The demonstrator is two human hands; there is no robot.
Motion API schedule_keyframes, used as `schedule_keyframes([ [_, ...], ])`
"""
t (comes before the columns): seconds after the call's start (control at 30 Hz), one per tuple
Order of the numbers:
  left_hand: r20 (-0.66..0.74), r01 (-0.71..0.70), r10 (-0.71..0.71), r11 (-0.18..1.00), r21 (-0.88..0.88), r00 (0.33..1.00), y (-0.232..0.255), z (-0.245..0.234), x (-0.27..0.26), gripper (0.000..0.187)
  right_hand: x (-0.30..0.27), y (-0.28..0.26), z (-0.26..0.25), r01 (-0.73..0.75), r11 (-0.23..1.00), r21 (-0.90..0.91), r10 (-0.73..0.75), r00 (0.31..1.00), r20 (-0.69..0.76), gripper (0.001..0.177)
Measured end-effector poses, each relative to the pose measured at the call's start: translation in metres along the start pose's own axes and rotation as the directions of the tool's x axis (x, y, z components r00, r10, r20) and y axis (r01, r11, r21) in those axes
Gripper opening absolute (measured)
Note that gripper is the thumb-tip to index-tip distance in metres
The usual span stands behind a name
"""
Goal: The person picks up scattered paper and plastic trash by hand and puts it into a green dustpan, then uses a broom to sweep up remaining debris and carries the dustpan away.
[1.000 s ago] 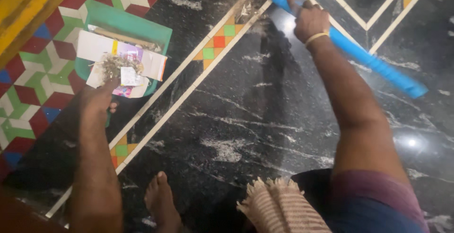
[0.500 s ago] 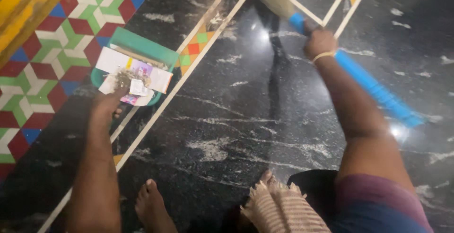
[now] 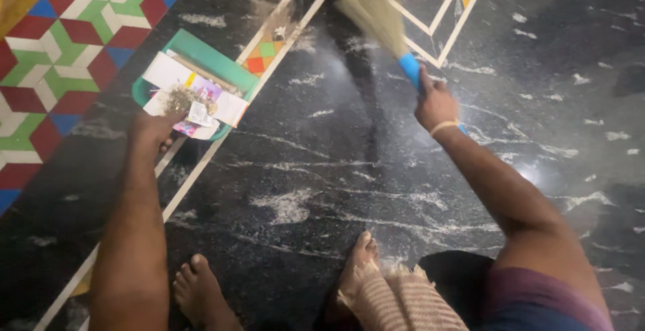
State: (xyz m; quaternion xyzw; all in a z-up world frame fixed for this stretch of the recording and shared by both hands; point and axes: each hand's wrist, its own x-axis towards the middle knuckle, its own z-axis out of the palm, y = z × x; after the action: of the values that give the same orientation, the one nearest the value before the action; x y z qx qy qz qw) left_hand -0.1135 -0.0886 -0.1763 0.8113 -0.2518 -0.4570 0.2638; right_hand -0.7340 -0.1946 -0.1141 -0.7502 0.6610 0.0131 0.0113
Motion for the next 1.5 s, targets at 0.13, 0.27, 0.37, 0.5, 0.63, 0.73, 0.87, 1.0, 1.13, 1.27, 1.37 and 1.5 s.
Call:
schedule_keyframes([
  [0.13,0.027,0.030,-0.031,0.999,0.037,0.999,0.000,-0.005,0.014,0.041,-0.037,0.007,0.039,-0.136,0.979,-0.149,0.171,0.952,0.254,0.079],
  [0.27,0.045,0.005,-0.012,0.986,0.167,0.999,-0.005,-0.007,0.030,0.045,-0.089,-0.045,0.086,-0.055,0.988,-0.142,0.107,0.915,0.388,0.082],
  [0.37,0.051,0.030,-0.042,0.975,0.218,0.998,-0.009,-0.005,0.038,0.047,-0.100,-0.099,0.100,0.064,0.997,0.054,-0.079,0.925,0.371,0.088],
  [0.5,0.109,-0.024,0.002,0.979,0.205,0.994,-0.003,0.006,0.044,0.042,-0.101,-0.161,0.088,0.060,0.964,0.259,-0.176,0.874,0.453,0.092],
  [0.63,0.073,0.071,-0.099,0.946,0.317,0.992,0.008,0.017,0.036,0.050,-0.103,-0.178,0.050,0.128,0.778,0.616,-0.288,0.943,0.168,0.083],
  [0.73,0.095,-0.057,0.044,0.989,0.139,0.995,0.006,0.019,0.030,0.032,-0.095,-0.149,0.024,-0.146,0.788,0.598,-0.078,0.940,0.332,0.079],
  [0.87,0.151,0.062,-0.081,0.990,0.126,0.985,0.006,0.014,0.028,0.041,-0.050,-0.082,0.025,0.085,0.937,0.339,-0.110,0.992,0.056,0.051],
  [1.0,0.128,0.010,-0.030,0.988,0.152,0.991,-0.005,0.002,0.040,0.045,0.003,-0.056,0.039,0.040,0.988,0.150,-0.054,0.994,0.092,0.075],
  [1.13,0.090,0.061,-0.079,0.981,0.185,0.993,-0.020,-0.020,0.053,0.045,0.014,-0.072,0.068,0.077,0.996,0.054,-0.085,0.978,0.189,0.077],
  [1.27,0.091,0.126,-0.157,0.951,0.284,0.983,-0.035,-0.047,0.066,0.054,0.009,-0.114,0.082,0.161,0.987,0.012,-0.160,0.962,0.219,0.077],
  [1.37,0.088,0.152,-0.188,0.938,0.310,0.978,-0.037,-0.055,0.065,0.054,-0.004,-0.143,0.071,0.230,0.970,0.078,-0.242,0.944,0.224,0.073],
  [1.5,0.120,0.112,-0.141,0.968,0.224,0.983,-0.031,-0.052,0.053,0.041,-0.025,-0.152,0.031,0.319,0.921,0.222,-0.362,0.912,0.192,0.075],
])
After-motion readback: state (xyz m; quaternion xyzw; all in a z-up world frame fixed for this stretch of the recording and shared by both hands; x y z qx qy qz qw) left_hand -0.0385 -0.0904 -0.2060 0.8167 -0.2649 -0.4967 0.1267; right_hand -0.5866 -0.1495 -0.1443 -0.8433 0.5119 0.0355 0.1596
